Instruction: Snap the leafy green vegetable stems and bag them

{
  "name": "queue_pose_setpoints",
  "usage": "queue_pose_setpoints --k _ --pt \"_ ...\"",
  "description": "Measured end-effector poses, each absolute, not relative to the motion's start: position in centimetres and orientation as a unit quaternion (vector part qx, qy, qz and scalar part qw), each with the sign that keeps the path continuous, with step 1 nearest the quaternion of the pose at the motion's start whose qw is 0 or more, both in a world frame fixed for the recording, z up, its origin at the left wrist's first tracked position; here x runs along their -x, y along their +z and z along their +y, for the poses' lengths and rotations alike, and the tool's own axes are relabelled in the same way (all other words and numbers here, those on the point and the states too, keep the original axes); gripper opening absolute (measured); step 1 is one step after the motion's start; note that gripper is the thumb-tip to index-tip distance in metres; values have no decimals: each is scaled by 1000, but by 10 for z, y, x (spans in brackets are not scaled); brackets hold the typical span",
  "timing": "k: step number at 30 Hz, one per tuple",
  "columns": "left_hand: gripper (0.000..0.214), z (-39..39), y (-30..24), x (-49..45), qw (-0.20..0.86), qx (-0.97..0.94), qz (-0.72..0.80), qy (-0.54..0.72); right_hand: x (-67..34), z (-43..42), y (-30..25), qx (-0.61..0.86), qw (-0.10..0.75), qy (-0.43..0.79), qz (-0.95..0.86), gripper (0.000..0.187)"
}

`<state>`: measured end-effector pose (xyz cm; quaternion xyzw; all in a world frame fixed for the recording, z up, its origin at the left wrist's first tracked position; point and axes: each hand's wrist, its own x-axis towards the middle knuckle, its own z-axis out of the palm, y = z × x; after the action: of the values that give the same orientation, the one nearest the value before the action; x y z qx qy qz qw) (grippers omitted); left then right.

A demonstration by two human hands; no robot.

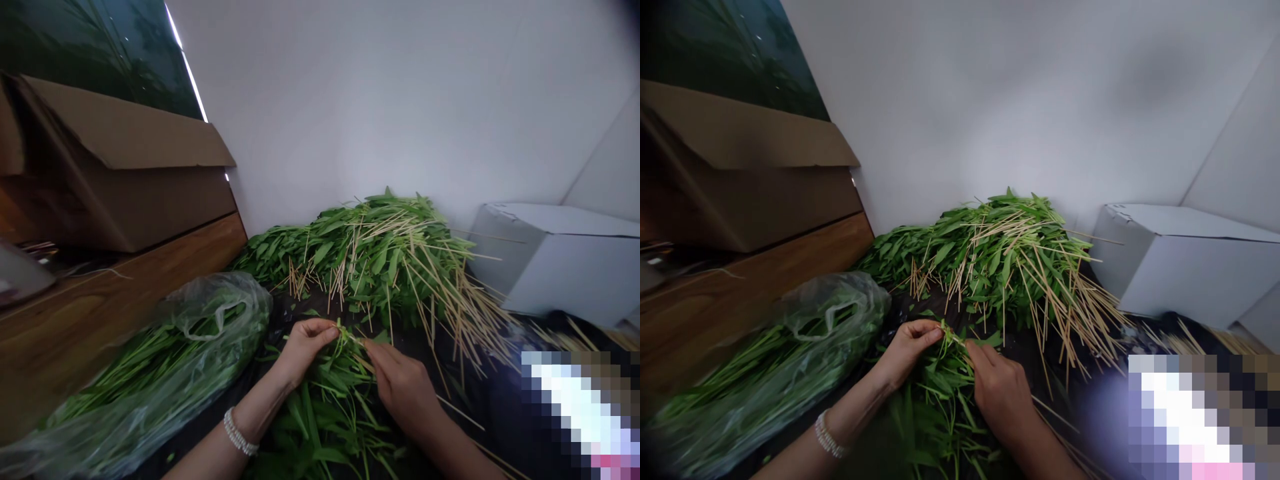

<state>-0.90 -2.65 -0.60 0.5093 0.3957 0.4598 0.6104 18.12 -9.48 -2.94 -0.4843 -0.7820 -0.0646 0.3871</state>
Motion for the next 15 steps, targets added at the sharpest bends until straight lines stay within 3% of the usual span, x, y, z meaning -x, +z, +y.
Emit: queue_pose_setpoints --k 11,15 --pt "24 -28 -4 7 595 -540 386 453 -181 -95 -30 490 385 -56 -780 33" --pt "27 -27 -9 6 542 -584 384 467 -185 -91 -28 484 414 -77 -767 32"
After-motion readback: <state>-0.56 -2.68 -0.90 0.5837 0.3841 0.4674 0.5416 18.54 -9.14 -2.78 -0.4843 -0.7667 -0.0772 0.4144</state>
